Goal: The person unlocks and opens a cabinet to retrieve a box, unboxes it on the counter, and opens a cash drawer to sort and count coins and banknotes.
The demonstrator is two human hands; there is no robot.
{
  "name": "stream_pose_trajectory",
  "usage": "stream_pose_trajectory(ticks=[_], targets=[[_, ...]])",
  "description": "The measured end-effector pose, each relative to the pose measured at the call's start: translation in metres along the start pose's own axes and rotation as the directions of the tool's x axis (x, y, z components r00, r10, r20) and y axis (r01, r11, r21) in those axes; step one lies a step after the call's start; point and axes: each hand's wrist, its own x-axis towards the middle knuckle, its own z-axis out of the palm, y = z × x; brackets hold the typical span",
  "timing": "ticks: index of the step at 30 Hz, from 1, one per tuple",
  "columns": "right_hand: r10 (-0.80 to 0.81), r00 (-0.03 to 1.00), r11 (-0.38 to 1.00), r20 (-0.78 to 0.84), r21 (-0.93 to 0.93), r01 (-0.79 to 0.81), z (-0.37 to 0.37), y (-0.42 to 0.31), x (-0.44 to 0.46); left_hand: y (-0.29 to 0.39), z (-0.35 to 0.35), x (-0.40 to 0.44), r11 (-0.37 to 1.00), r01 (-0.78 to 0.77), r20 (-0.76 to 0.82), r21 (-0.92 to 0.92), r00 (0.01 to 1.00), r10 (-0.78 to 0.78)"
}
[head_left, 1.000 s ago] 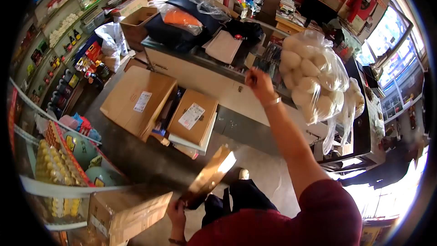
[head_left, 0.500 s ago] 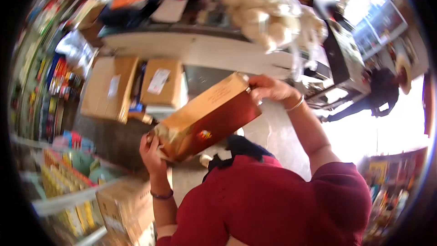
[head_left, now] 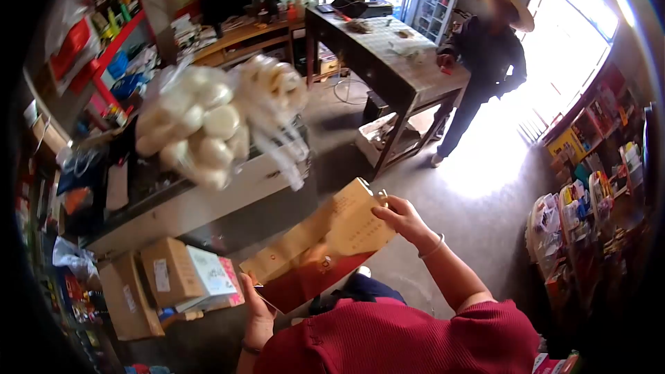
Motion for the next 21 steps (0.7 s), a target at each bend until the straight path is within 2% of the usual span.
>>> stream_pose_trajectory(ticks=[1, 3, 4, 6, 7, 8, 11, 13, 14, 16, 17, 18, 20, 21], targets=[[-0.003, 1.000, 1.000, -0.016, 0.000, 0.003, -0.023, 0.004, 0.005, -0.012, 0.021, 0.014, 1.000, 0.005, 0.015, 0.004, 1.000, -0.005], [-0.024, 0.971, 0.969, -0.237, -0.245, -0.036, -0.071, 0.012, 0.010, -0.040, 0.062, 0.039, 0.997, 0.047, 0.132, 0.053, 0.990, -0.054], [-0.022, 0.964, 0.969, -0.264, -0.244, -0.045, -0.090, 0.022, 0.013, -0.061, 0.071, 0.058, 0.997, -0.057, 0.173, 0.059, 0.984, 0.046], [-0.159, 0.861, 0.945, -0.482, -0.327, -0.008, -0.123, 0.037, 0.029, -0.090, 0.114, 0.085, 0.953, -0.252, 0.138, 0.166, 0.963, 0.231], [-0.119, 0.841, 0.949, -0.527, -0.310, -0.060, -0.133, 0.022, 0.032, -0.081, 0.152, 0.088, 0.858, -0.342, 0.280, 0.384, 0.928, 0.244], [-0.267, 0.790, 0.920, -0.552, -0.391, 0.038, -0.142, 0.026, 0.042, -0.082, 0.186, 0.093, 0.864, -0.310, 0.173, 0.396, 0.950, 0.261], [-0.272, 0.801, 0.912, -0.533, -0.408, 0.038, -0.181, 0.033, 0.079, -0.098, 0.203, 0.146, 0.880, -0.278, 0.141, 0.384, 0.960, 0.242], [-0.288, 0.824, 0.936, -0.489, -0.327, 0.133, -0.199, 0.035, 0.107, -0.097, 0.225, 0.168, 0.817, -0.377, 0.146, 0.436, 0.926, 0.349], [-0.287, 0.819, 0.936, -0.497, -0.329, 0.128, -0.206, 0.034, 0.120, -0.099, 0.235, 0.183, 0.819, -0.375, 0.154, 0.435, 0.927, 0.342], [-0.191, 0.864, 0.962, -0.465, -0.262, 0.071, -0.222, 0.028, 0.149, -0.106, 0.260, 0.213, 0.855, -0.444, 0.114, 0.269, 0.896, 0.430], [-0.213, 0.854, 0.957, -0.476, -0.279, 0.083, -0.230, 0.026, 0.163, -0.104, 0.266, 0.228, 0.875, -0.429, 0.224, 0.224, 0.897, 0.382], [-0.228, 0.851, 0.953, -0.473, -0.288, 0.096, -0.236, 0.024, 0.178, -0.112, 0.278, 0.242, 0.903, -0.395, 0.097, 0.168, 0.919, 0.383], [-0.110, 0.882, 0.985, -0.459, -0.167, 0.036, -0.254, 0.018, 0.210, -0.128, 0.271, 0.287, 0.928, -0.346, 0.052, 0.137, 0.938, 0.343], [-0.116, 0.868, 0.992, -0.483, -0.101, 0.077, -0.256, 0.011, 0.229, -0.136, 0.267, 0.308, 0.939, -0.323, 0.029, 0.120, 0.946, 0.322]])
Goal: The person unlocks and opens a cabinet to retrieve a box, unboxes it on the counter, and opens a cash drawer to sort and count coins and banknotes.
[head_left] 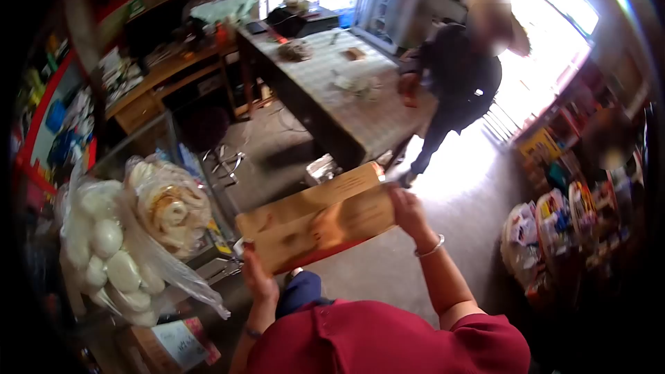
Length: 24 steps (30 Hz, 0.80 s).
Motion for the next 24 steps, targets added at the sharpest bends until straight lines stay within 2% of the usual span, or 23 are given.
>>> stream_pose_trajectory(ticks=[1, 2, 3, 5, 6, 7, 9, 10, 11, 13, 14, 15, 17, 19, 21, 23, 24], targets=[[-0.183, 0.982, 0.982, -0.032, -0.044, 0.182, 0.008, 0.000, 0.025, 0.012, 0.014, 0.016, 0.988, 0.110, 0.125, -0.104, 0.987, -0.097], [0.011, 1.000, 1.000, 0.028, -0.010, -0.010, 0.001, -0.005, 0.038, 0.024, 0.031, 0.027, 0.983, 0.135, 0.131, -0.125, 0.984, -0.118], [0.036, 0.999, 0.998, 0.028, 0.046, -0.037, 0.003, -0.001, 0.056, 0.032, 0.046, 0.038, 0.976, 0.162, 0.147, -0.144, 0.979, -0.141], [0.201, 0.975, 0.976, 0.095, 0.069, -0.207, 0.003, -0.015, 0.089, 0.029, 0.061, 0.065, 0.967, 0.184, 0.161, -0.177, 0.975, -0.156], [0.181, 0.980, 0.978, 0.080, 0.091, -0.188, 0.006, -0.012, 0.108, 0.027, 0.067, 0.078, 0.954, 0.211, 0.191, -0.212, 0.966, -0.172], [0.022, 0.997, 0.993, 0.070, 0.115, -0.030, 0.010, -0.003, 0.130, 0.027, 0.071, 0.092, 0.956, 0.208, 0.174, -0.207, 0.969, -0.173], [0.109, 0.990, 0.985, 0.091, 0.120, -0.120, 0.012, -0.003, 0.165, 0.028, 0.077, 0.120, 0.923, 0.273, 0.183, -0.272, 0.956, -0.228], [0.003, 0.998, 0.995, 0.068, 0.101, -0.010, 0.022, 0.005, 0.186, 0.029, 0.084, 0.139, 0.927, 0.259, 0.168, -0.271, 0.961, -0.219], [-0.001, 0.996, 0.994, 0.090, 0.108, -0.009, 0.026, 0.004, 0.211, 0.030, 0.093, 0.157, 0.929, 0.273, 0.219, -0.248, 0.950, -0.221], [0.052, 0.951, 0.990, 0.306, 0.111, -0.090, 0.025, -0.003, 0.254, 0.033, 0.108, 0.181, 0.931, 0.311, 0.303, -0.188, 0.921, -0.247], [0.023, 0.939, 0.966, 0.343, 0.233, -0.109, 0.030, 0.008, 0.280, 0.030, 0.115, 0.195, 0.937, 0.305, 0.295, -0.168, 0.923, -0.248], [0.023, 0.932, 0.962, 0.363, 0.244, -0.119, 0.037, 0.012, 0.301, 0.032, 0.124, 0.208, 0.943, 0.292, 0.274, -0.161, 0.931, -0.242], [-0.004, 0.943, 0.905, 0.332, 0.403, -0.138, 0.048, 0.015, 0.342, 0.035, 0.145, 0.232, 0.791, 0.481, 0.398, -0.378, 0.856, -0.331], [-0.020, 0.927, 0.895, 0.374, 0.420, -0.150, 0.056, 0.013, 0.376, 0.027, 0.146, 0.261, 0.837, 0.417, 0.411, -0.354, 0.874, -0.262], [-0.088, 0.931, 0.954, 0.353, 0.297, -0.023, 0.068, 0.017, 0.412, 0.015, 0.141, 0.291, 0.851, 0.424, 0.491, -0.311, 0.838, -0.238], [-0.059, 0.939, 0.997, 0.339, 0.062, 0.040, 0.085, 0.020, 0.448, 0.017, 0.149, 0.324, 0.882, 0.368, 0.360, -0.294, 0.897, -0.255], [0.015, 0.941, 0.999, 0.338, 0.038, -0.029, 0.093, 0.014, 0.466, 0.010, 0.144, 0.345, 0.903, 0.329, 0.256, -0.275, 0.931, -0.261]])
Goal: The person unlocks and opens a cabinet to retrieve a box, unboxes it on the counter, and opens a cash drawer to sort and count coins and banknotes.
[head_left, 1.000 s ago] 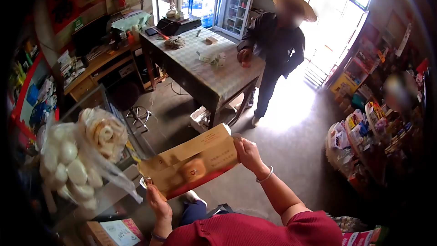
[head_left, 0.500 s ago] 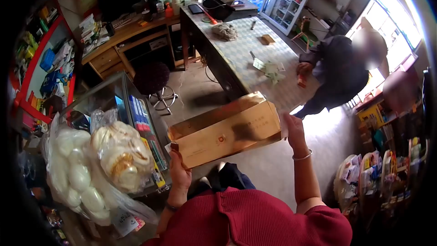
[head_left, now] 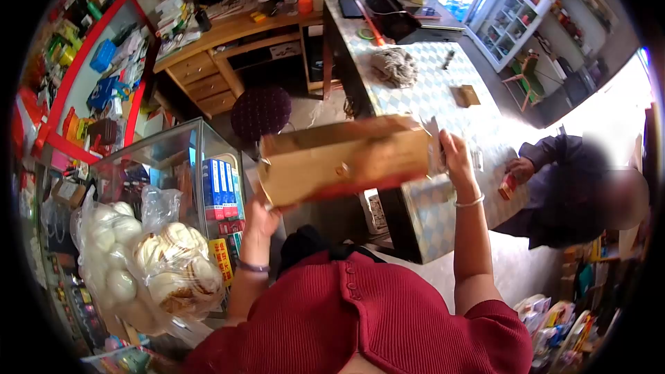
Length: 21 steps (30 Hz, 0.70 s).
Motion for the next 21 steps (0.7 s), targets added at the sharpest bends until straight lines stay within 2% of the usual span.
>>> stream_pose_trajectory(ticks=[1, 3, 5, 6, 7, 9, 10, 11, 12, 14, 15, 16, 17, 18, 19, 20, 21], targets=[[-0.039, 0.999, 0.996, -0.025, 0.077, 0.041, 0.006, -0.001, 0.026, 0.003, -0.013, 0.020, 0.999, -0.041, -0.115, 0.035, 0.992, 0.045], [-0.021, 0.997, 0.995, -0.068, 0.092, 0.028, 0.015, 0.002, 0.071, 0.012, -0.009, 0.059, 0.947, -0.239, -0.308, 0.215, 0.904, 0.298], [0.005, 0.999, 0.960, 0.039, 0.281, -0.016, 0.022, 0.015, 0.116, 0.021, -0.063, 0.110, 0.921, -0.313, -0.234, 0.231, 0.901, 0.365], [0.067, 0.997, 0.925, 0.050, 0.371, -0.081, 0.033, 0.009, 0.133, 0.021, -0.095, 0.136, 0.937, -0.280, -0.325, 0.207, 0.884, 0.336], [0.090, 0.992, 0.872, 0.083, 0.475, -0.119, 0.043, 0.014, 0.152, 0.024, -0.122, 0.160, 0.941, -0.271, -0.333, 0.203, 0.885, 0.326], [0.246, 0.968, 0.735, 0.044, 0.642, -0.216, 0.071, 0.018, 0.197, 0.033, -0.156, 0.214, 0.956, -0.245, -0.467, 0.162, 0.834, 0.293], [0.180, 0.974, 0.701, 0.138, 0.677, -0.225, 0.079, 0.031, 0.223, 0.045, -0.129, 0.225, 0.949, -0.292, -0.489, 0.118, 0.815, 0.311], [0.102, 0.972, 0.670, 0.210, 0.708, -0.223, 0.084, 0.052, 0.253, 0.053, -0.140, 0.251, 0.953, -0.286, -0.524, 0.101, 0.799, 0.295], [0.061, 0.996, 0.794, 0.062, 0.601, -0.086, 0.090, 0.075, 0.283, 0.057, -0.162, 0.278, 0.957, -0.279, -0.561, 0.075, 0.782, 0.272], [-0.005, 0.993, 0.924, -0.121, 0.378, 0.050, 0.093, 0.130, 0.352, 0.064, -0.207, 0.321, 0.965, -0.261, -0.643, 0.038, 0.733, 0.224], [-0.072, 0.980, 0.977, -0.184, 0.185, 0.107, 0.100, 0.117, 0.364, 0.067, -0.226, 0.339, 0.971, -0.240, -0.673, 0.021, 0.715, 0.192], [-0.140, 0.959, 0.990, -0.246, -0.032, 0.137, 0.108, 0.104, 0.375, 0.069, -0.242, 0.354, 0.975, -0.224, -0.688, 0.006, 0.706, 0.167], [-0.206, 0.929, 0.962, -0.306, -0.239, 0.135, 0.116, 0.090, 0.386, 0.074, -0.263, 0.368, 0.981, -0.187, -0.658, -0.061, 0.747, 0.101], [0.096, 0.922, 0.888, -0.375, 0.450, 0.090, 0.126, 0.059, 0.399, 0.077, -0.281, 0.382, 0.988, -0.140, -0.654, -0.063, 0.753, 0.065], [0.366, 0.900, 0.378, -0.236, 0.921, 0.088, 0.132, 0.037, 0.412, 0.078, -0.296, 0.391, 0.993, -0.098, -0.657, -0.065, 0.753, 0.031], [0.411, 0.875, 0.452, -0.255, 0.891, 0.046, 0.137, 0.022, 0.421, 0.081, -0.310, 0.399, 0.995, -0.072, -0.669, -0.067, 0.743, 0.009], [0.454, 0.847, 0.519, -0.278, 0.855, 0.003, 0.139, 0.018, 0.427, 0.083, -0.322, 0.405, 0.992, -0.010, -0.672, -0.129, 0.736, -0.080]])
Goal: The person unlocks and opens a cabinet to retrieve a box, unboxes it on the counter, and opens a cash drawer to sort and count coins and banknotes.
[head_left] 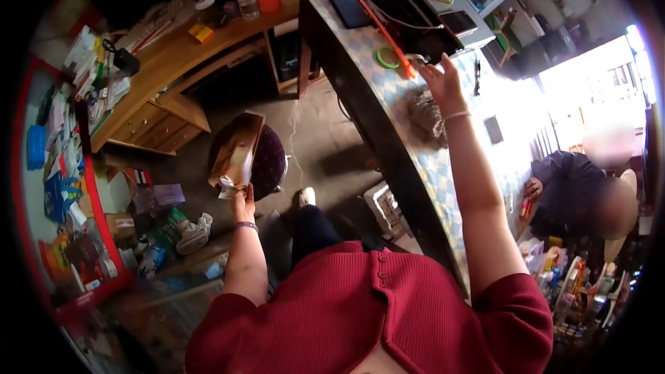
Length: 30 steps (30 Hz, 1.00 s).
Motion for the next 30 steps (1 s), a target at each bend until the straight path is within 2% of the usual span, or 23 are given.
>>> stream_pose_trajectory(ticks=[2, 4, 5, 6, 7, 8, 10, 11, 12, 14, 15, 16, 17, 18, 19, 21, 22, 24, 25, 26, 27, 28, 30], targets=[[-0.156, 0.988, 0.923, -0.017, -0.358, 0.140, -0.010, 0.006, 0.010, 0.002, -0.008, 0.020, 0.993, 0.115, -0.014, 0.019, 0.993, -0.114], [-0.192, 0.953, 0.901, 0.235, -0.342, 0.266, -0.026, 0.014, -0.007, -0.004, -0.016, 0.036, 0.984, 0.177, -0.165, 0.029, 0.971, -0.170], [-0.195, 0.938, 0.801, 0.285, -0.506, 0.320, -0.023, 0.018, -0.031, -0.006, -0.023, 0.043, 0.978, 0.207, -0.221, 0.026, 0.955, -0.196], [-0.273, 0.938, 0.636, 0.214, -0.691, 0.342, -0.022, 0.024, -0.058, -0.007, -0.034, 0.049, 0.969, 0.244, -0.275, 0.035, 0.935, -0.226], [-0.091, 0.982, 0.822, 0.164, -0.545, 0.167, -0.014, 0.025, -0.095, -0.006, -0.048, 0.062, 0.947, 0.320, -0.278, 0.044, 0.914, -0.296], [-0.138, 0.964, 0.725, 0.226, -0.641, 0.254, -0.037, 0.036, -0.103, -0.008, -0.055, 0.071, 0.916, 0.397, -0.285, 0.060, 0.886, -0.365], [-0.050, 0.963, 0.640, 0.264, -0.732, 0.234, -0.063, 0.043, -0.143, -0.003, -0.036, 0.045, 0.882, 0.442, -0.412, 0.166, 0.843, -0.345], [-0.064, 0.949, 0.720, 0.309, -0.644, 0.258, -0.074, 0.049, -0.163, -0.004, -0.032, 0.041, 0.865, 0.463, -0.493, 0.192, 0.808, -0.323], [-0.045, 0.973, 0.710, 0.227, -0.677, 0.191, -0.086, 0.054, -0.182, -0.004, -0.027, 0.038, 0.854, 0.475, -0.568, 0.211, 0.771, -0.289], [-0.047, 0.992, 0.747, 0.117, -0.655, 0.113, -0.109, 0.058, -0.219, -0.008, -0.018, 0.024, 0.787, 0.453, -0.521, 0.419, 0.829, -0.200], [-0.073, 0.993, 0.755, 0.097, -0.645, 0.118, -0.117, 0.050, -0.236, -0.012, -0.005, 0.010, 0.734, 0.381, -0.490, 0.562, 0.868, -0.075], [-0.216, 0.975, 0.515, 0.052, -0.842, 0.159, -0.124, 0.037, -0.256, -0.016, -0.001, 0.008, 0.692, 0.341, -0.401, 0.637, 0.913, -0.081], [-0.356, 0.933, 0.228, 0.047, -0.964, 0.136, -0.135, 0.025, -0.272, -0.020, 0.007, 0.010, 0.524, 0.318, -0.301, 0.790, 0.946, -0.120], [-0.545, 0.821, -0.024, 0.170, -0.982, 0.187, -0.156, 0.009, -0.280, -0.022, 0.019, 0.007, 0.337, 0.257, -0.208, 0.906, 0.962, -0.175], [-0.700, 0.656, -0.272, 0.282, -0.955, 0.121, -0.177, -0.006, -0.287, -0.033, 0.044, -0.023, 0.395, 0.123, -0.061, 0.910, 0.984, -0.165], [-0.840, 0.513, -0.311, 0.177, -0.932, -0.188, -0.216, -0.038, -0.306, -0.055, 0.075, -0.043, 0.267, -0.131, 0.198, 0.955, 0.950, -0.242], [-0.889, 0.438, -0.324, 0.135, -0.862, -0.390, -0.233, -0.049, -0.315, -0.066, 0.092, -0.060, 0.199, -0.256, 0.308, 0.946, 0.903, -0.299], [-0.939, 0.338, -0.250, 0.060, -0.793, -0.555, -0.284, -0.055, -0.322, -0.091, 0.131, -0.102, 0.086, -0.484, 0.472, 0.871, 0.772, -0.427], [-0.942, 0.331, -0.235, 0.046, -0.795, -0.559, -0.295, -0.058, -0.326, -0.101, 0.162, -0.148, 0.031, -0.655, 0.591, 0.755, 0.658, -0.468], [-0.883, 0.454, -0.160, -0.123, -0.830, -0.535, -0.305, -0.059, -0.329, -0.113, 0.191, -0.197, -0.012, -0.798, 0.680, 0.603, 0.522, -0.515], [-0.776, 0.567, -0.076, -0.275, -0.852, -0.518, -0.313, -0.059, -0.333, -0.130, 0.206, -0.225, 0.072, -0.882, 0.767, 0.466, 0.363, -0.528], [-0.776, 0.563, -0.062, -0.284, -0.854, -0.517, -0.323, -0.058, -0.333, -0.149, 0.221, -0.252, 0.159, -0.935, 0.829, 0.316, 0.191, -0.526], [-0.772, 0.604, 0.002, -0.198, -0.951, -0.309, -0.340, -0.051, -0.333, -0.183, 0.258, -0.325, 0.343, -0.921, 0.834, 0.186, -0.037, -0.550]])
